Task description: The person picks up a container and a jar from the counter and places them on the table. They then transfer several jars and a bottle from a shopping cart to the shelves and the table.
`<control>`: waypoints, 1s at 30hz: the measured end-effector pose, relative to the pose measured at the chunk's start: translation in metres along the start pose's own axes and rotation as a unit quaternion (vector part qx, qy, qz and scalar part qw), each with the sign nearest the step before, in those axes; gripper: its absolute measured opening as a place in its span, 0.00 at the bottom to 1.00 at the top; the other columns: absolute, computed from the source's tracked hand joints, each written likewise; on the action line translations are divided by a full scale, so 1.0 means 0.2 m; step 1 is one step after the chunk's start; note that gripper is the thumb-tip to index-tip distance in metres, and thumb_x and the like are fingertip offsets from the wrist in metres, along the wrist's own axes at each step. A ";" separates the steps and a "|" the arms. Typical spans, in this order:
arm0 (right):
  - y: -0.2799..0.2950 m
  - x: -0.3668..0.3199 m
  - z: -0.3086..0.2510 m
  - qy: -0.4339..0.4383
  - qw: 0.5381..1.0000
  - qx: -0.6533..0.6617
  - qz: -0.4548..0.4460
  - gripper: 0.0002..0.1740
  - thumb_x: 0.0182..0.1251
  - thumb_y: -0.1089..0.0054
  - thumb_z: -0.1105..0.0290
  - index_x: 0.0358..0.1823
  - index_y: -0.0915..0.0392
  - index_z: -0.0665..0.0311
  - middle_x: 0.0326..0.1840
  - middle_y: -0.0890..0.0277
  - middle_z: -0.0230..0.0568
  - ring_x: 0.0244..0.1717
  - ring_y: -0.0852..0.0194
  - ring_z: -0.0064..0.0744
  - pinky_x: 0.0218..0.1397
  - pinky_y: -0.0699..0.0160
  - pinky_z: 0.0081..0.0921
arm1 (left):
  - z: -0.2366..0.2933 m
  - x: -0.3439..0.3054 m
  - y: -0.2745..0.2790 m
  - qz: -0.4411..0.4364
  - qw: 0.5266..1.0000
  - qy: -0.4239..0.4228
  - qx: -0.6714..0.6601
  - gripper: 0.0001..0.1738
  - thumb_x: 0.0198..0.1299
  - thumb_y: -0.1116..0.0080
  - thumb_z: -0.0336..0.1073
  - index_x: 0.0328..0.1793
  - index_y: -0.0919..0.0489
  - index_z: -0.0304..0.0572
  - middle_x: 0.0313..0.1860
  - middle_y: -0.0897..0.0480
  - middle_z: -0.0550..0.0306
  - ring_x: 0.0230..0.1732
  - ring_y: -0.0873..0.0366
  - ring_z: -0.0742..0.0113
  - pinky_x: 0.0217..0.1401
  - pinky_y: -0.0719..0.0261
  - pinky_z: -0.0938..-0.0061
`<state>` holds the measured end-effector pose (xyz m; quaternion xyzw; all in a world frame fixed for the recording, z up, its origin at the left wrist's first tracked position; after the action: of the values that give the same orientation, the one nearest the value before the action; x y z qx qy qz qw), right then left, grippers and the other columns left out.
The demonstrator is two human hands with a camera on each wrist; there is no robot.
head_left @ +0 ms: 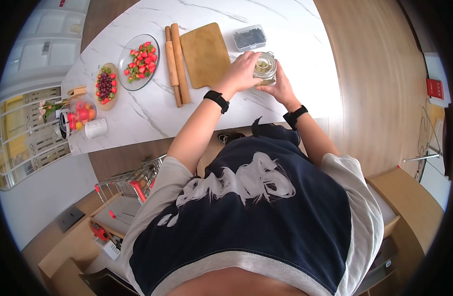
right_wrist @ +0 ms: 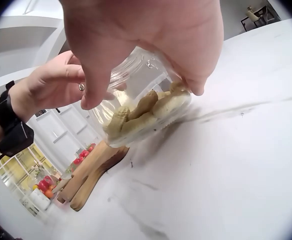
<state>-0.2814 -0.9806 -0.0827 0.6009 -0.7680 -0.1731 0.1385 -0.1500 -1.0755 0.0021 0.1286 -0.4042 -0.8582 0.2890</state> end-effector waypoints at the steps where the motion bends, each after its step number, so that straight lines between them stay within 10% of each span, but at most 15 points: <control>1: 0.01 0.00 0.00 0.017 1.000 -0.013 0.011 0.72 0.41 0.11 0.52 0.80 0.52 0.76 0.74 0.35 0.65 0.75 0.34 0.56 0.75 0.31 0.40 | 0.00 0.00 0.00 -0.005 1.000 0.003 0.015 0.50 0.47 0.23 0.41 0.77 0.34 0.39 0.71 0.28 0.39 0.73 0.30 0.43 0.74 0.28 0.57; 18: -0.06 0.18 0.01 0.154 0.983 -0.097 0.012 0.59 0.55 0.21 0.71 0.81 0.55 0.76 0.78 0.42 0.65 0.77 0.39 0.60 0.76 0.32 0.41 | -0.05 -0.06 0.11 0.071 0.978 0.113 0.160 0.49 0.53 0.26 0.42 0.82 0.36 0.54 0.76 0.32 0.43 0.72 0.30 0.42 0.71 0.25 0.55; 21: -0.10 0.20 0.14 0.054 0.994 0.063 -0.074 0.52 0.61 0.28 0.77 0.82 0.52 0.72 0.77 0.38 0.61 0.73 0.32 0.52 0.72 0.27 0.39 | -0.02 -0.17 0.13 0.128 0.976 0.094 0.151 0.44 0.55 0.28 0.40 0.79 0.33 0.49 0.73 0.30 0.41 0.70 0.29 0.43 0.70 0.24 0.55; 30: -0.14 0.24 0.16 0.084 0.990 -0.102 -0.050 0.49 0.64 0.26 0.69 0.81 0.48 0.70 0.71 0.32 0.59 0.66 0.27 0.52 0.68 0.26 0.39 | 0.06 -1.23 0.45 0.411 0.865 0.246 0.153 0.17 0.53 0.40 0.26 0.51 0.17 0.37 0.55 0.18 0.47 0.54 0.19 0.49 0.56 0.18 0.61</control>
<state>-0.2828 -1.0293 -0.1237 0.6340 -0.7007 -0.2063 0.2541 0.0773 -0.9654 0.0767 0.2004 -0.4628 -0.5299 0.6818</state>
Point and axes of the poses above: each hand's wrist, its own x-axis towards the middle knuckle, its own y-axis out of the back of the hand, z = x × y, the point moved 6 cm from there along x, towards the middle knuckle
